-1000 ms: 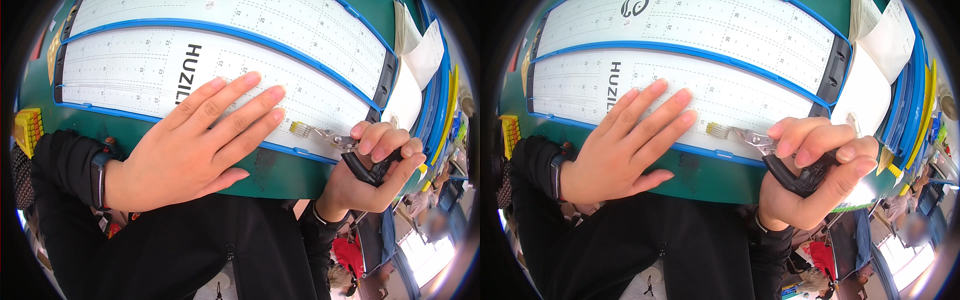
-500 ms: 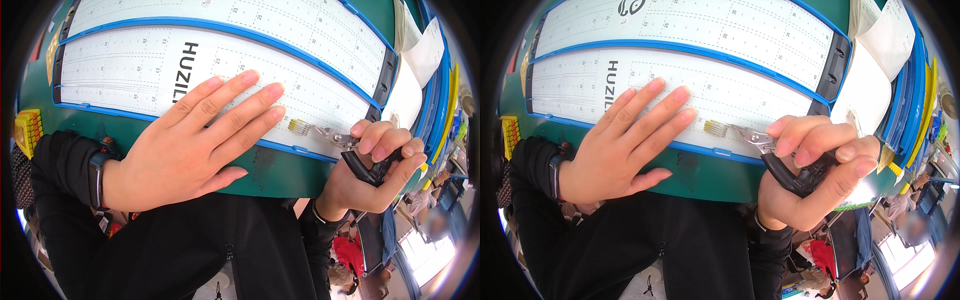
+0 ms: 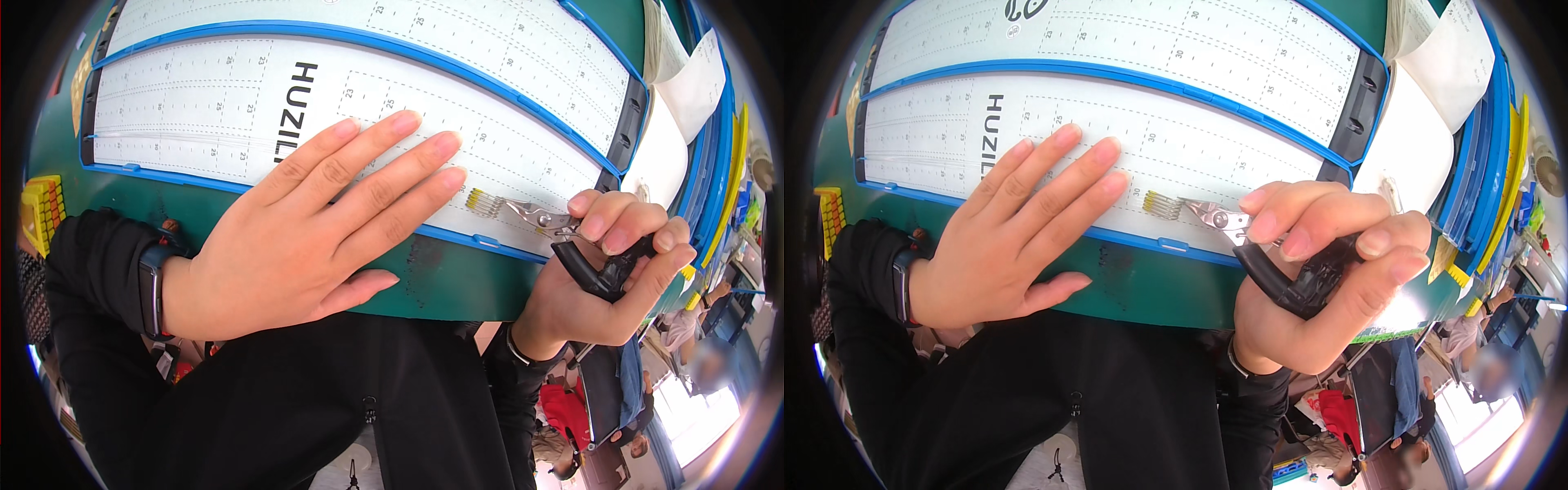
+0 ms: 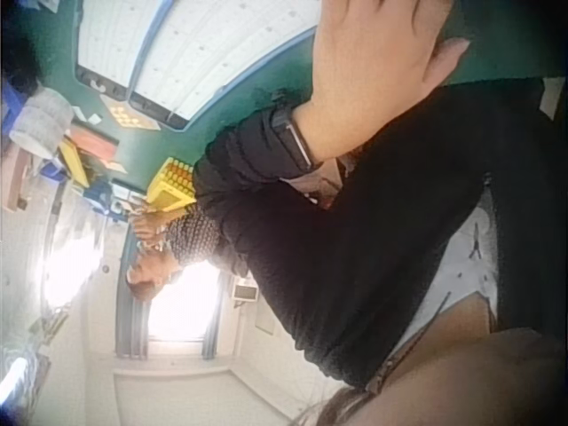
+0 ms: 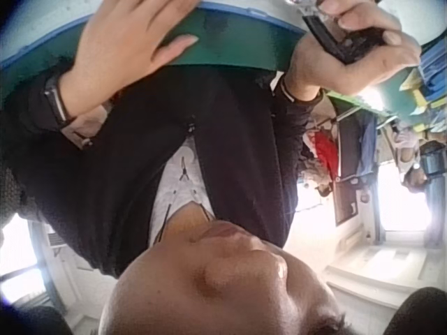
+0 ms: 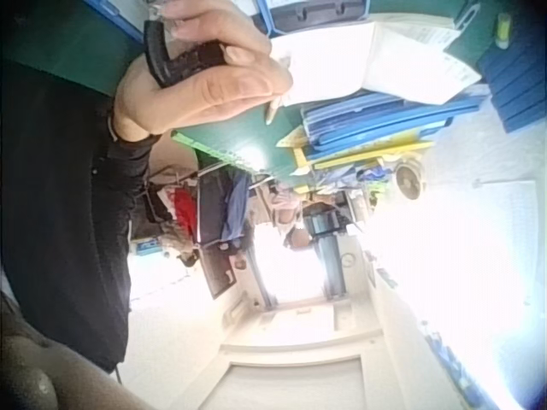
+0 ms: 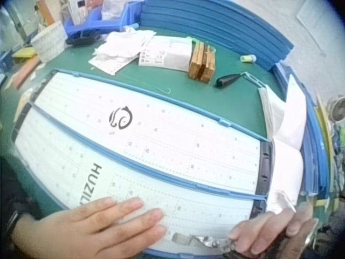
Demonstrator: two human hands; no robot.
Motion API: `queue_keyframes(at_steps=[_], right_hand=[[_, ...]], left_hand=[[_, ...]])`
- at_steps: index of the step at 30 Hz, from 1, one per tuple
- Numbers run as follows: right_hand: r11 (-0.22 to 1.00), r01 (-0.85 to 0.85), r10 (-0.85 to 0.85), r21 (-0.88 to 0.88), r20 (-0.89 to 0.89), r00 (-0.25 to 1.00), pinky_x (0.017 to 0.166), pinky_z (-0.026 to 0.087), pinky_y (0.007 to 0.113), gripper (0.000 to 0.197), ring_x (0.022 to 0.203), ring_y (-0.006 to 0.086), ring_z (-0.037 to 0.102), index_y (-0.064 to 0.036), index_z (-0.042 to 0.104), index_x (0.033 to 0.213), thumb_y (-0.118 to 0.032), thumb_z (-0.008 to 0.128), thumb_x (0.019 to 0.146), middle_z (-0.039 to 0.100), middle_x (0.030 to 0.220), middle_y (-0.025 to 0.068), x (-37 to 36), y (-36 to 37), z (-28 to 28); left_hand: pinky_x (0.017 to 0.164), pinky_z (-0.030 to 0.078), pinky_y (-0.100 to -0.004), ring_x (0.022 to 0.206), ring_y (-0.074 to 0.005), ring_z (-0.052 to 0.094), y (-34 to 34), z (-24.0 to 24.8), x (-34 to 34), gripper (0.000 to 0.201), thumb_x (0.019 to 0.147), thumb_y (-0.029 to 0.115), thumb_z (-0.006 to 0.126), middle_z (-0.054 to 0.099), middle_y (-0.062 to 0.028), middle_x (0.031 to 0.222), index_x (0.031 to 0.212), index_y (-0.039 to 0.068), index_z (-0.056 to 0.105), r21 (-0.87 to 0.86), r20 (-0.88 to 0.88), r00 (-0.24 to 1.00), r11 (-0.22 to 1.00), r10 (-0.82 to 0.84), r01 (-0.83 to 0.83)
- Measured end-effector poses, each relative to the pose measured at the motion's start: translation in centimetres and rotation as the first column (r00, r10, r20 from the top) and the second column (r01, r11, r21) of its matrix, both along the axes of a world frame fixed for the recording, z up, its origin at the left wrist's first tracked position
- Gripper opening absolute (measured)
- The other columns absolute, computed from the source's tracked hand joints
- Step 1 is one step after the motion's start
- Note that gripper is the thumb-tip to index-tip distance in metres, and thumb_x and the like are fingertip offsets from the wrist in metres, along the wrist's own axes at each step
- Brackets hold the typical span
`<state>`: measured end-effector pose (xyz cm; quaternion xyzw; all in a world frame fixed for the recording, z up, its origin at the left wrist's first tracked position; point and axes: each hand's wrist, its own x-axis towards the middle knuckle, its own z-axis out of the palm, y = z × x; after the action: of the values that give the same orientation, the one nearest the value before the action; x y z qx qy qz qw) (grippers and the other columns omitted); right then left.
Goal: The recorder is assembling LED light fixtures by applying small components and using a handheld tool to secure elements on a panel.
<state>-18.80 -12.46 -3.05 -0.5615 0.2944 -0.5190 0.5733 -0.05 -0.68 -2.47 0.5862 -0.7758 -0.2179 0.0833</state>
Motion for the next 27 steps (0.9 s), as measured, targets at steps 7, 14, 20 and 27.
queue_keyframes(at_steps=[7, 14, 20, 27], right_hand=[[0.999, -0.050, 0.049, -0.022, -0.015, 0.999, 0.067, 0.050, 0.037, 0.027, 0.064, 0.0177, 0.053, -0.0111, 0.043, 0.095, -0.030, 0.026, 0.103, 0.047, 0.070, 0.0054, -0.42, -0.19, 0.11], [0.997, -0.069, 0.068, -0.020, -0.029, 0.997, 0.069, 0.048, 0.037, 0.027, 0.065, 0.0174, 0.051, -0.0118, 0.043, 0.095, -0.030, 0.025, 0.104, 0.046, 0.071, 0.0050, -0.26, -0.07, 0.10], [0.996, -0.081, 0.081, -0.020, -0.023, 0.996, 0.069, 0.048, 0.037, 0.027, 0.065, 0.0175, 0.051, -0.0120, 0.042, 0.095, -0.030, 0.024, 0.104, 0.046, 0.071, 0.0048, -0.35, -0.05, 0.05], [1.000, -0.020, 0.021, -0.004, 0.092, 0.996, 0.067, 0.048, 0.039, 0.029, 0.063, 0.0196, 0.050, -0.0109, 0.047, 0.096, -0.032, 0.028, 0.103, 0.046, 0.071, 0.0046, -0.62, 0.17, 0.40]], left_hand=[[0.111, 0.027, -0.0441, 0.138, -0.0326, 0.031, -0.14, 0.00, -0.10, 0.081, 0.070, 0.038, 0.066, 0.037, -0.0107, 0.148, 0.141, 0.010, 0.041, 0.000, 0.004, 1.000, 1.000, -0.008, 0.008], [0.111, 0.027, -0.0448, 0.138, -0.0330, 0.031, -0.04, 0.05, -0.06, 0.084, 0.067, 0.037, 0.068, 0.037, -0.0113, 0.148, 0.141, 0.009, 0.041, -0.002, 0.018, 1.000, 1.000, -0.007, 0.007], [0.110, 0.028, -0.0454, 0.138, -0.0337, 0.032, -0.11, 0.19, -0.20, 0.085, 0.065, 0.033, 0.070, 0.036, -0.0117, 0.148, 0.141, 0.008, 0.041, 0.016, -0.011, 1.000, 1.000, 0.001, -0.001], [0.111, 0.026, -0.0461, 0.138, -0.0346, 0.031, -0.16, 0.30, 0.14, 0.085, 0.066, 0.028, 0.071, 0.036, -0.0138, 0.148, 0.141, 0.006, 0.039, 0.046, -0.022, 0.999, 0.998, -0.033, 0.034]])
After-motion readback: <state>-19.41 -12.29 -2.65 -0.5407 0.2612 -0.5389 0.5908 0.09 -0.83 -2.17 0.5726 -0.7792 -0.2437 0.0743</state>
